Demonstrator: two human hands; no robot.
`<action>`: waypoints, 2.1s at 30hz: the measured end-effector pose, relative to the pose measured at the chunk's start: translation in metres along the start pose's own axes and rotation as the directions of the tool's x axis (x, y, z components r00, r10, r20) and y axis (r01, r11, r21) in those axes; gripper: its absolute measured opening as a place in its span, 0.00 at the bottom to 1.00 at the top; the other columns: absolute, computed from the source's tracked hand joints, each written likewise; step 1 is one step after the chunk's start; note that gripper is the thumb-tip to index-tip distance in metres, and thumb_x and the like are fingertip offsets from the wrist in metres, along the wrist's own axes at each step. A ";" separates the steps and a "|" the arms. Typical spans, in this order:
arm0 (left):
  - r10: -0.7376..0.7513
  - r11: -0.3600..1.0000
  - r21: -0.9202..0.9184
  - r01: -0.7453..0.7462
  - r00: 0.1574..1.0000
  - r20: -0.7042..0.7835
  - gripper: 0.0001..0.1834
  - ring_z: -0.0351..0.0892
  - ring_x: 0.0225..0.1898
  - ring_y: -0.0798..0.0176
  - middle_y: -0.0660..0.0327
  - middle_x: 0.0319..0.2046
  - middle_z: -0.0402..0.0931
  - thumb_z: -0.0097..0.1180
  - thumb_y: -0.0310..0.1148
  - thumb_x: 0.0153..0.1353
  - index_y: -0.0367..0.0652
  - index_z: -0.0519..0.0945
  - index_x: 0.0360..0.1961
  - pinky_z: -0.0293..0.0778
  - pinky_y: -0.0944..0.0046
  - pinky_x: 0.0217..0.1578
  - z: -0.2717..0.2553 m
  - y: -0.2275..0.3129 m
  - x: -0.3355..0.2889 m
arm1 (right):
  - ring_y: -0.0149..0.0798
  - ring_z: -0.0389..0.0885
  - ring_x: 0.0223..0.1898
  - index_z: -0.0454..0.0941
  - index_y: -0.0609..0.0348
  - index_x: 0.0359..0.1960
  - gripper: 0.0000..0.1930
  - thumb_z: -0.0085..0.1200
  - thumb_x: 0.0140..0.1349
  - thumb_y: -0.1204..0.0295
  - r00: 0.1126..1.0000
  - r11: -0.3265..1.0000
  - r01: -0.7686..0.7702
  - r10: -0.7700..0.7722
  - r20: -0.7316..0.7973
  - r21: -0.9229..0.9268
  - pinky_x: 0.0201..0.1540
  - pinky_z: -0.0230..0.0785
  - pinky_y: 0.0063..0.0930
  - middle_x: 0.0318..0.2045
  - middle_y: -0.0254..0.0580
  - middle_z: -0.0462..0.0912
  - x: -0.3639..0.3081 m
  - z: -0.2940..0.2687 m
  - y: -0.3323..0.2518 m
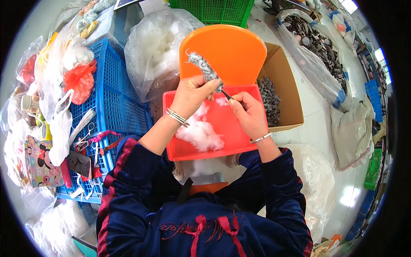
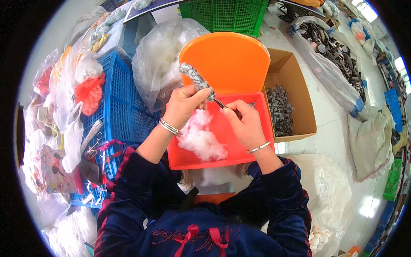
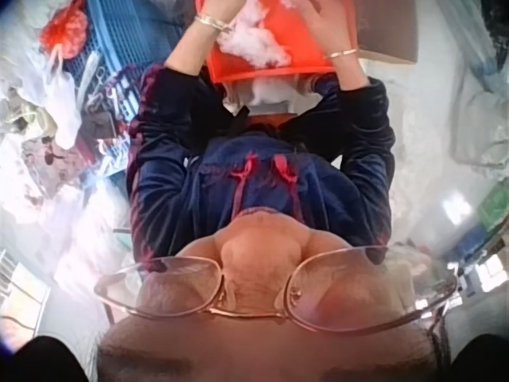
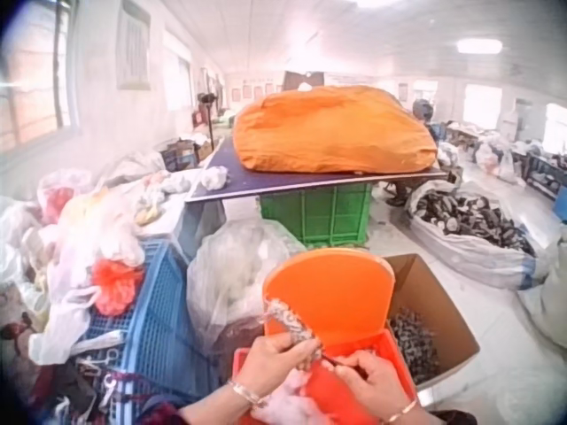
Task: The person uses scissors to cut a patterned fabric tube and then stuffs it with white cotton-like material. The person repeatedly cuts and stuffs multiple fabric pieces, placing the finished stuffed items into a red tray.
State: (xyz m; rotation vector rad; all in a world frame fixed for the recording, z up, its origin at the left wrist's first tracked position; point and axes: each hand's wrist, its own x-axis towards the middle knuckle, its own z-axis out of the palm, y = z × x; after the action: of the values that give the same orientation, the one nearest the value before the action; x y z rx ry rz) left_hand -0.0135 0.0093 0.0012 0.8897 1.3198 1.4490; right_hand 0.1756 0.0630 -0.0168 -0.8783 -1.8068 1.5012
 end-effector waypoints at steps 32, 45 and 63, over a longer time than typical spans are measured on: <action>-0.160 0.906 0.423 0.016 0.938 0.307 0.13 0.69 0.23 0.77 0.69 0.21 0.75 0.59 0.37 0.61 0.37 0.82 0.28 0.65 0.75 0.26 -0.061 0.021 0.007 | 0.36 0.80 0.27 0.79 0.62 0.37 0.13 0.57 0.55 0.67 0.962 0.948 0.023 0.066 0.266 -0.317 0.30 0.68 0.28 0.28 0.40 0.82 0.046 0.006 0.070; -0.383 0.651 0.724 -0.227 0.726 0.571 0.15 0.78 0.26 0.71 0.60 0.22 0.80 0.58 0.41 0.59 0.39 0.84 0.29 0.73 0.68 0.27 -0.033 -0.029 0.006 | 0.20 0.73 0.29 0.76 0.61 0.42 0.11 0.58 0.59 0.72 0.958 0.951 -0.250 0.215 0.190 0.183 0.31 0.66 0.17 0.30 0.28 0.78 0.019 -0.040 0.010; -0.055 0.946 -0.302 0.116 0.977 0.205 0.07 0.78 0.32 0.71 0.63 0.32 0.80 0.56 0.30 0.64 0.38 0.80 0.37 0.75 0.69 0.36 -0.015 -0.014 0.004 | 0.21 0.71 0.32 0.76 0.63 0.44 0.10 0.56 0.62 0.73 0.958 0.972 -0.196 0.162 0.235 0.131 0.34 0.65 0.20 0.32 0.28 0.77 0.012 -0.025 0.027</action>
State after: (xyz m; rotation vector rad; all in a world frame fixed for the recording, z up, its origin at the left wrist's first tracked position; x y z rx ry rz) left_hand -0.0260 0.0084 -0.0147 0.7330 0.9397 1.4150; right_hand 0.1914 0.0902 -0.0390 -0.8448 -1.7752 1.8937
